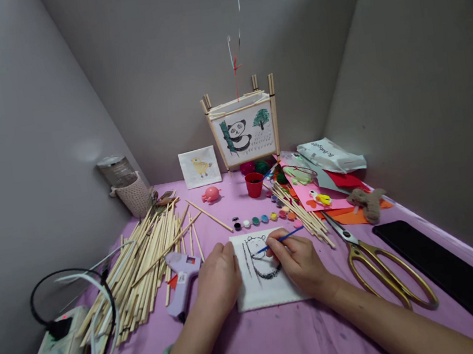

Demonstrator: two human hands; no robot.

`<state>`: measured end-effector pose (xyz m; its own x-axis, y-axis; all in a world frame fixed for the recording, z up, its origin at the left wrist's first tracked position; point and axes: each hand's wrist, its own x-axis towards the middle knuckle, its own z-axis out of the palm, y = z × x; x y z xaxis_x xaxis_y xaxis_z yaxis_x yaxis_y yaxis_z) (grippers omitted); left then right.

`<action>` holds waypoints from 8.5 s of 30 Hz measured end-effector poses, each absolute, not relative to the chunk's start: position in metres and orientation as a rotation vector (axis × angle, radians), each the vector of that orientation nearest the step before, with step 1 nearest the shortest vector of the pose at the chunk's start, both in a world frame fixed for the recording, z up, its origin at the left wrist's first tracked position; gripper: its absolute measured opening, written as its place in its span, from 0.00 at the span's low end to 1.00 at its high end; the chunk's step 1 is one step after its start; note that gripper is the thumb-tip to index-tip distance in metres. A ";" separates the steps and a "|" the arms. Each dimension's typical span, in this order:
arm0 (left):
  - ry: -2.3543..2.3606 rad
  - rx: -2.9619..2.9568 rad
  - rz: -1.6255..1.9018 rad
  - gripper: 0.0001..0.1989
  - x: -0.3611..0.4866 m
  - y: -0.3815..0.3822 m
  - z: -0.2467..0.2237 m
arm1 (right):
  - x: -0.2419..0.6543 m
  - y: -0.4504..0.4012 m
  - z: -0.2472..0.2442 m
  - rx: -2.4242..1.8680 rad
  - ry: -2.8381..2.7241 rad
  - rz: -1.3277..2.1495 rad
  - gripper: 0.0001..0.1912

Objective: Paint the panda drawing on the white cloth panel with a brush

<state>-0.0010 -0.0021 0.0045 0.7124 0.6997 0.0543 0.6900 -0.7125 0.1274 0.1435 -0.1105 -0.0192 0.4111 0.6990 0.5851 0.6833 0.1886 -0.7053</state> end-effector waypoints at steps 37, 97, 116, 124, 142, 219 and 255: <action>1.134 2.801 0.138 0.10 -0.001 -0.002 0.006 | 0.161 -0.059 0.004 -1.618 -1.302 -0.082 0.12; 1.119 2.813 0.169 0.10 -0.003 -0.001 0.002 | 0.169 -0.115 -0.024 -1.635 -1.243 -0.242 0.12; 1.117 2.823 0.167 0.10 -0.002 -0.002 0.004 | 0.167 -0.114 -0.023 -1.649 -1.272 -0.274 0.11; 1.122 2.814 0.165 0.11 -0.002 -0.001 0.004 | 0.166 -0.115 -0.023 -1.643 -1.297 -0.308 0.12; 1.127 2.789 0.132 0.11 -0.002 -0.002 0.006 | 0.166 -0.115 -0.021 -1.670 -1.308 -0.358 0.13; 1.135 2.816 0.146 0.09 -0.001 -0.002 0.005 | 0.160 -0.110 -0.009 -1.633 -1.077 -0.021 0.12; 1.143 2.799 0.130 0.10 -0.001 -0.002 0.006 | 0.154 -0.104 -0.017 -1.585 -1.100 0.116 0.12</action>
